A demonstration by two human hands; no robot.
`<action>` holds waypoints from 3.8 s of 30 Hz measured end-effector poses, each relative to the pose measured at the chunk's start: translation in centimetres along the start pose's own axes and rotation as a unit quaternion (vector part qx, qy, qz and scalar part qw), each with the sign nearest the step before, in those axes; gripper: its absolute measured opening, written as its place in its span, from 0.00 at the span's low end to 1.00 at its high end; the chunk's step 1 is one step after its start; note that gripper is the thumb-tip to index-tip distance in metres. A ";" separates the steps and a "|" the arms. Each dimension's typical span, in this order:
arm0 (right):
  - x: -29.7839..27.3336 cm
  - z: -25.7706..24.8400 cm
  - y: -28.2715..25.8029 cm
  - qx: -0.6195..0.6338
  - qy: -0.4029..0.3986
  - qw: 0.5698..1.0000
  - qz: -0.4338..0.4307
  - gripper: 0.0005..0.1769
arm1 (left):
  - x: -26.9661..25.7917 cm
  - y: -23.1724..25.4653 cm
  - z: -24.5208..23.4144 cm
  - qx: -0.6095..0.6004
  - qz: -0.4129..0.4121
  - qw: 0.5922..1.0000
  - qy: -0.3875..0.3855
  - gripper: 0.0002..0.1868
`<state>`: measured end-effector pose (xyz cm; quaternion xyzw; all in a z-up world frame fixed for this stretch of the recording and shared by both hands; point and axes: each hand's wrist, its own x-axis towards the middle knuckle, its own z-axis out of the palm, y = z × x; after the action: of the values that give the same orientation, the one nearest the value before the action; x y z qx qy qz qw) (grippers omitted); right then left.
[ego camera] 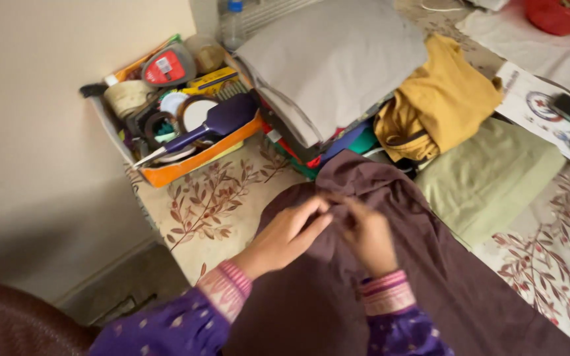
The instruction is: The recorder folds a brown garment on a table and places it on a stack of other folded clothes.
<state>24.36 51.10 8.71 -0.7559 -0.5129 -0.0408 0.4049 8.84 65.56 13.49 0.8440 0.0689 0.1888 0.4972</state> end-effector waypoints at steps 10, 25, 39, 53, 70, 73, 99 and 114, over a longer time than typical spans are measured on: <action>-2.1 -8.9 8.2 0.166 0.329 0.924 0.104 0.48 | 5.0 4.2 3.7 -0.108 0.070 0.991 -0.030 0.18; 6.5 5.8 6.6 -0.165 -0.027 0.982 -0.088 0.16 | -3.0 -15.9 1.1 0.103 -0.324 0.938 0.065 0.32; 7.4 9.5 12.2 -0.178 -0.170 0.955 0.166 0.18 | -0.4 -16.6 -2.6 -0.224 -0.418 0.879 0.051 0.21; -1.0 11.0 1.9 -0.050 0.049 0.994 0.079 0.27 | 0.8 -25.5 -3.0 -0.085 -0.317 0.936 0.130 0.31; -5.8 15.5 -3.4 -0.306 0.013 0.946 0.105 0.44 | -8.1 -15.3 -8.7 -0.046 -0.438 0.889 -0.127 0.46; -6.1 16.3 -3.2 -0.302 0.011 0.946 0.117 0.47 | -9.3 -15.6 -9.3 -0.108 -0.436 0.891 -0.064 0.46; -16.2 14.1 -7.8 -0.197 0.062 0.962 0.180 0.39 | -18.8 -6.1 -2.2 0.195 0.004 0.979 0.062 0.18; -42.8 1.6 -18.9 -0.295 0.209 0.861 0.358 0.20 | -30.3 2.9 19.2 0.076 0.232 0.946 -0.213 0.09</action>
<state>-11.67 23.16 -2.00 -0.9454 -0.0737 -0.1995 0.2471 -11.82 39.24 0.08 0.8926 -0.2222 0.1091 0.3768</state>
